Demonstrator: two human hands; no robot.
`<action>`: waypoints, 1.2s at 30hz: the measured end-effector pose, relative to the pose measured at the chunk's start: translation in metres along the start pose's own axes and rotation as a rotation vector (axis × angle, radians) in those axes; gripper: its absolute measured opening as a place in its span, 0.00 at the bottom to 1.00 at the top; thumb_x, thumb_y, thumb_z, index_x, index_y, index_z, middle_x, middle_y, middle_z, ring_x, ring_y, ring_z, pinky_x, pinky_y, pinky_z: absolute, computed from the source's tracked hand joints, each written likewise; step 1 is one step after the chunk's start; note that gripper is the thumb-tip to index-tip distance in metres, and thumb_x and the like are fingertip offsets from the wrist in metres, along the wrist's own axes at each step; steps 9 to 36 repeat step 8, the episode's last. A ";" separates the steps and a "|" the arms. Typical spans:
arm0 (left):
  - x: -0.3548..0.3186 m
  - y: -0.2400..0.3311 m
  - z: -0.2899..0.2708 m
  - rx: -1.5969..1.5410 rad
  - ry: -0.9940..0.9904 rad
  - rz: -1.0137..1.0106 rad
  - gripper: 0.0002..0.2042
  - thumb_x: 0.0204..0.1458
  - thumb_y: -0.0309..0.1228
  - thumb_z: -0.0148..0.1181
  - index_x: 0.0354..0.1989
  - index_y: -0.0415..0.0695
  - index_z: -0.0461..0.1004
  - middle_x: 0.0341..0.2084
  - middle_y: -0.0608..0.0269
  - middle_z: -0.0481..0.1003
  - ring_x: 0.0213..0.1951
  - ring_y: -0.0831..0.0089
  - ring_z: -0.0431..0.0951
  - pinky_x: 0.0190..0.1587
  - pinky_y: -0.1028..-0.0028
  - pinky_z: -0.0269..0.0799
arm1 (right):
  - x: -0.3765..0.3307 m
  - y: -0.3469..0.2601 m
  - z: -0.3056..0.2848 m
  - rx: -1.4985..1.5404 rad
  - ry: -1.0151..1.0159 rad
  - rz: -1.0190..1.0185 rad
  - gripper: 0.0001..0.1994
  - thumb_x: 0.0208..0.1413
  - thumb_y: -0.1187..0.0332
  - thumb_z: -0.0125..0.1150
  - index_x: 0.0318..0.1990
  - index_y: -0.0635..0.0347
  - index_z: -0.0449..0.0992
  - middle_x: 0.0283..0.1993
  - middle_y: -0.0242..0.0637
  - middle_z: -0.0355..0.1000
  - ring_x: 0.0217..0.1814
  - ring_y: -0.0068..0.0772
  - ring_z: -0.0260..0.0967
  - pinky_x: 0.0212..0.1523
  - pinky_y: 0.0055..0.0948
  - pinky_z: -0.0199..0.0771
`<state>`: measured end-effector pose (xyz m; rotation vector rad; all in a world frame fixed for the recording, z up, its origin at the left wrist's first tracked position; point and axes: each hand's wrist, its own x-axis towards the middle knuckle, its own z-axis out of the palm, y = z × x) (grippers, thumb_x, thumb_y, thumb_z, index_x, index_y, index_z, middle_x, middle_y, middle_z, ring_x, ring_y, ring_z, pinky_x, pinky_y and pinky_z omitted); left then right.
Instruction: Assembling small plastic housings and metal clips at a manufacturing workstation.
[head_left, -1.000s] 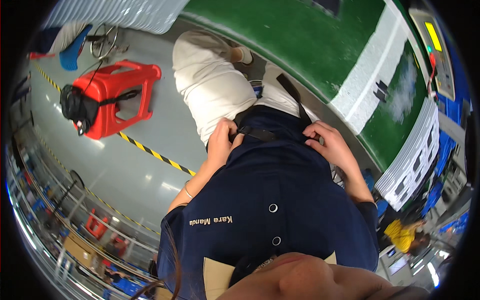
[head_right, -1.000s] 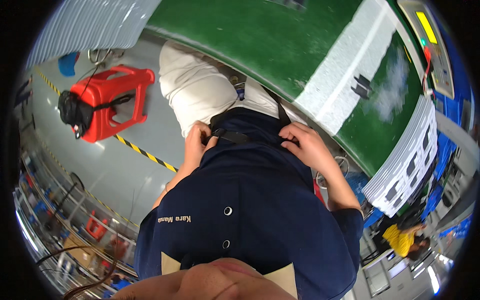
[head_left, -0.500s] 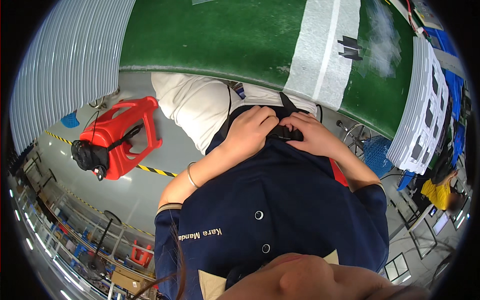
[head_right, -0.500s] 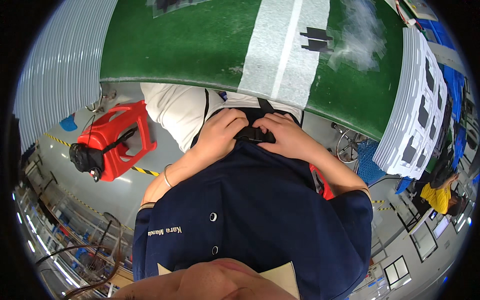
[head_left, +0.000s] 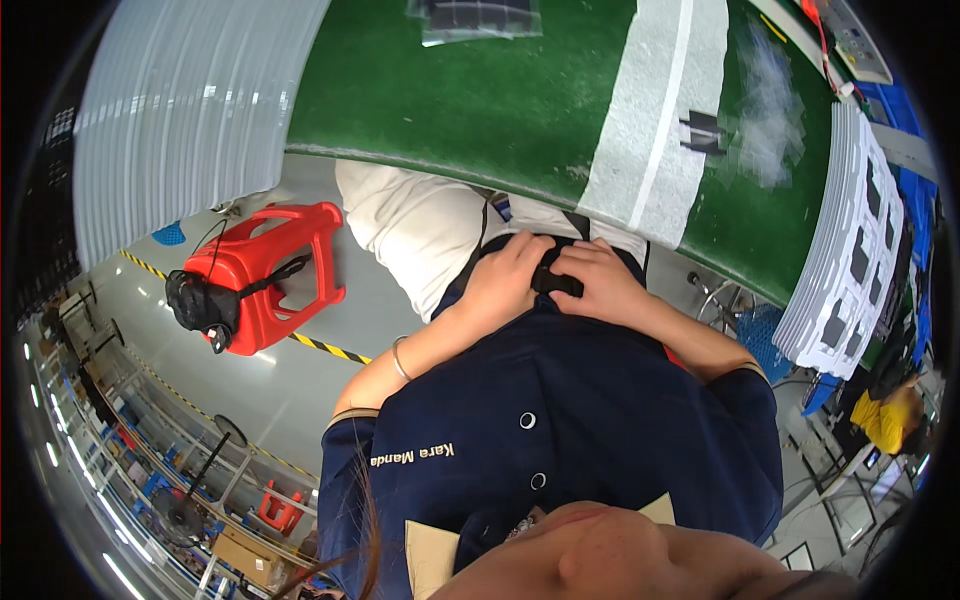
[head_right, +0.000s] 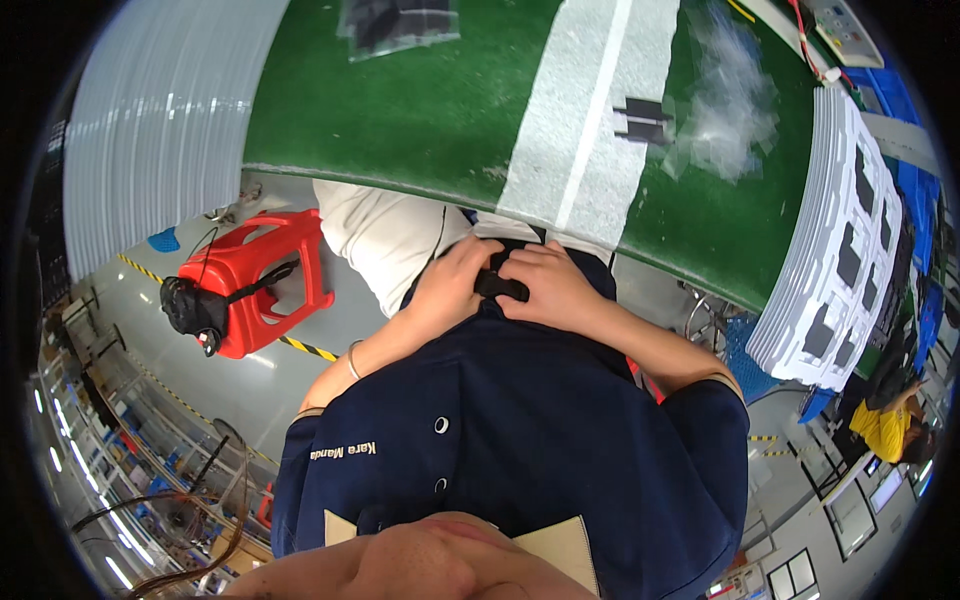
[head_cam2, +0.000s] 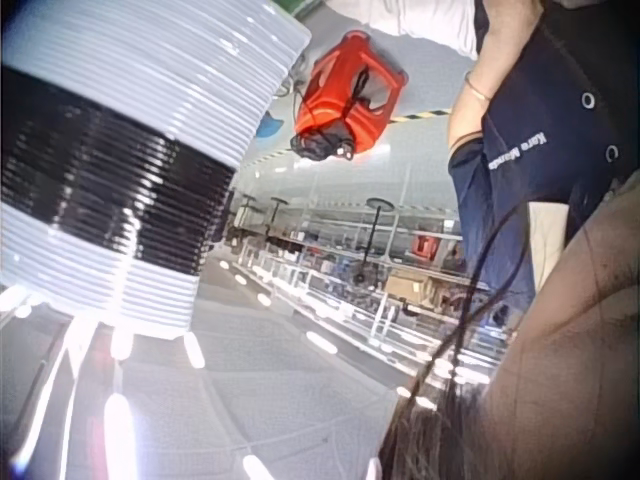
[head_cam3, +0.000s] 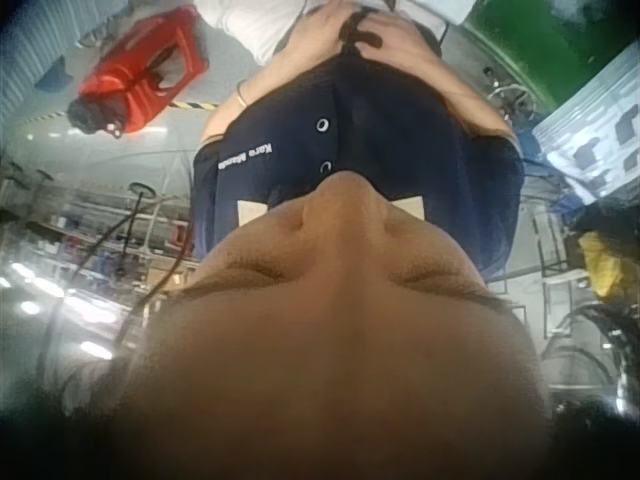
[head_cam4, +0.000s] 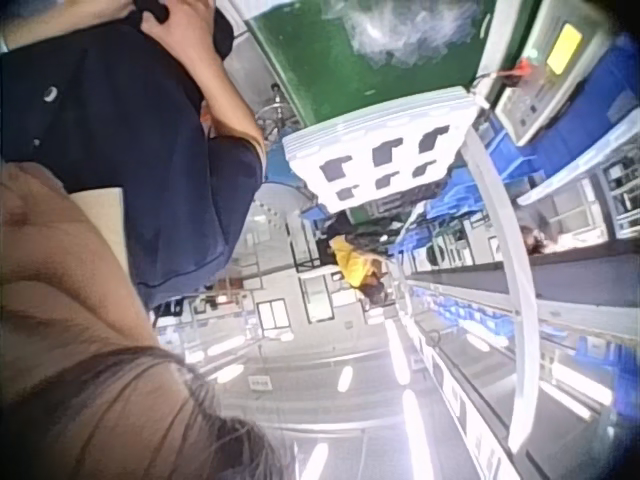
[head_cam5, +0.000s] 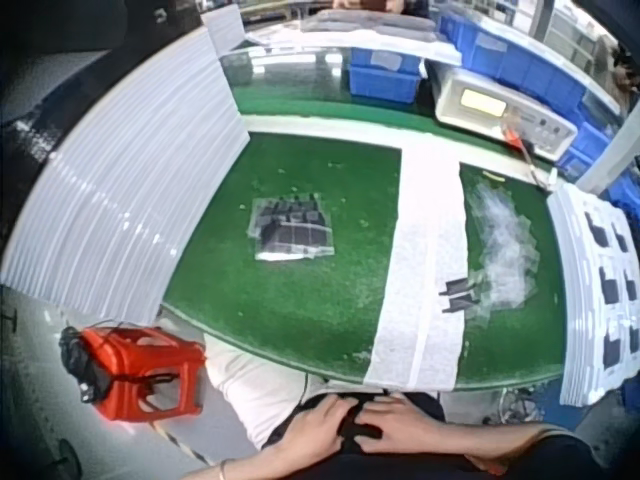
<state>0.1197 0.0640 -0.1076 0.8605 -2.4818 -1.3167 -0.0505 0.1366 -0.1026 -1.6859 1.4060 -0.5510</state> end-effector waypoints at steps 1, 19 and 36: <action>0.001 -0.002 0.002 -0.005 0.026 0.042 0.20 0.33 0.18 0.56 0.40 0.41 0.64 0.32 0.53 0.67 0.30 0.52 0.73 0.28 0.60 0.70 | 0.001 0.001 0.001 -0.008 0.004 -0.027 0.12 0.37 0.66 0.63 0.29 0.60 0.70 0.28 0.36 0.65 0.35 0.38 0.63 0.36 0.33 0.57; 0.003 -0.019 0.000 -0.051 -0.031 0.044 0.16 0.38 0.20 0.54 0.39 0.40 0.64 0.32 0.50 0.71 0.32 0.49 0.73 0.32 0.59 0.71 | 0.010 0.001 0.002 0.154 -0.041 0.182 0.15 0.43 0.63 0.61 0.38 0.59 0.69 0.32 0.41 0.71 0.36 0.41 0.68 0.39 0.35 0.64; 0.003 -0.019 0.000 -0.051 -0.031 0.044 0.16 0.38 0.20 0.54 0.39 0.40 0.64 0.32 0.50 0.71 0.32 0.49 0.73 0.32 0.59 0.71 | 0.010 0.001 0.002 0.154 -0.041 0.182 0.15 0.43 0.63 0.61 0.38 0.59 0.69 0.32 0.41 0.71 0.36 0.41 0.68 0.39 0.35 0.64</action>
